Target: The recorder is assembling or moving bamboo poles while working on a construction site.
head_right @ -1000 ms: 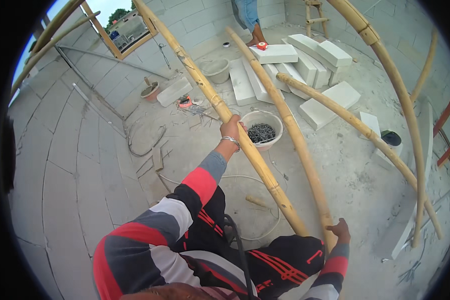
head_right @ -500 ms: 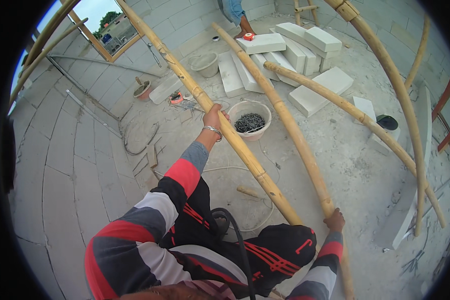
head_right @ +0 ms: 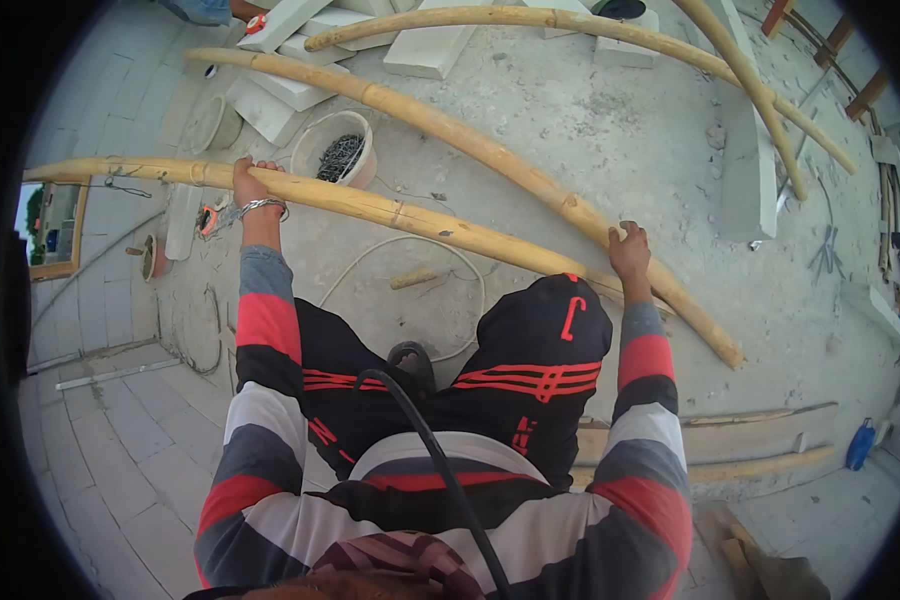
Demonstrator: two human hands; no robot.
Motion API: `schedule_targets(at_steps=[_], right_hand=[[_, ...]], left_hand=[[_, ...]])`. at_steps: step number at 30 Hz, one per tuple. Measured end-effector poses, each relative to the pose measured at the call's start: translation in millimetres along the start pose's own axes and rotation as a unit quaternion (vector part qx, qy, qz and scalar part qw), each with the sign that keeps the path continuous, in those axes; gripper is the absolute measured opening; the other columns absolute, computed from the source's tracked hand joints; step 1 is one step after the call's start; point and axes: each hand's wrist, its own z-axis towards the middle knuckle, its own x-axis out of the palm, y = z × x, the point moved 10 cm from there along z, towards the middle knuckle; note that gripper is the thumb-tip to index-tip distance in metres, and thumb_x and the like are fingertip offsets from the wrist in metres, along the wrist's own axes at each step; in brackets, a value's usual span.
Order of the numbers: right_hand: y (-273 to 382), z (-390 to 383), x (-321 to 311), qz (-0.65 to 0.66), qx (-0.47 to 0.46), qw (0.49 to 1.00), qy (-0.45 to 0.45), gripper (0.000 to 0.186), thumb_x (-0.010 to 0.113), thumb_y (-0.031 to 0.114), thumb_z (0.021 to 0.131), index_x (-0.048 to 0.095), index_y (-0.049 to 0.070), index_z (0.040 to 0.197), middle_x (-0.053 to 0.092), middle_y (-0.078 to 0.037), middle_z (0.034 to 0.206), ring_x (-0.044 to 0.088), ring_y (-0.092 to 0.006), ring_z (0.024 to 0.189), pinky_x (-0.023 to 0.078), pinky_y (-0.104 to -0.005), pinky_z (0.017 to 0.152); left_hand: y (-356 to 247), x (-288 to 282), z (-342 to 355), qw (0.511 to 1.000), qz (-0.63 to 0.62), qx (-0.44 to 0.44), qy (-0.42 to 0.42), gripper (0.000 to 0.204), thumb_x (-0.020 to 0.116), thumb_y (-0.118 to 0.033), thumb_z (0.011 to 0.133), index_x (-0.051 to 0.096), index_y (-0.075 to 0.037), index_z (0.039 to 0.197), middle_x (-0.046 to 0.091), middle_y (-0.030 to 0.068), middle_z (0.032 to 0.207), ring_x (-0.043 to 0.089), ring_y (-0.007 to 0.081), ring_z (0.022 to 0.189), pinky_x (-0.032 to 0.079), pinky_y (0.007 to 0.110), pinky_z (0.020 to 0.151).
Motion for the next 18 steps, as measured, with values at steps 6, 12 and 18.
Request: schedule_targets(at_steps=[6,12,18], right_hand=[[-54,-61,14,-0.149,0.071,0.984,0.071,0.07,0.077,0.039,0.081,0.052,0.016,0.142,0.052,-0.015,0.139,0.051,-0.035,0.13,0.047,-0.0519,0.103],[-39,-40,43,-0.269,0.022,0.956,0.115,0.075,0.085,0.035,0.074,0.051,0.014,0.137,0.058,-0.012,0.131,0.056,-0.0323,0.126,0.049,-0.051,0.098],[-38,-16,65,-0.336,-0.036,0.927,0.161,0.062,0.087,0.025,0.068,0.055,0.011,0.119,0.069,-0.011,0.11,0.071,-0.0325,0.102,0.057,-0.0481,0.081]], left_hand=[[6,-21,31,0.998,0.055,-0.011,0.028,0.024,0.063,-0.024,0.087,0.048,-0.006,0.092,0.053,0.0073,0.083,0.057,0.0239,0.073,0.053,0.043,0.072],[-1,-35,40,0.996,0.08,0.005,0.048,0.024,0.06,-0.027,0.089,0.044,-0.008,0.089,0.051,0.0064,0.079,0.055,0.0238,0.071,0.053,0.043,0.073],[-9,-33,30,0.994,0.097,0.006,0.047,0.023,0.059,-0.027,0.089,0.045,-0.009,0.085,0.052,0.0055,0.077,0.055,0.0237,0.07,0.052,0.043,0.075]])
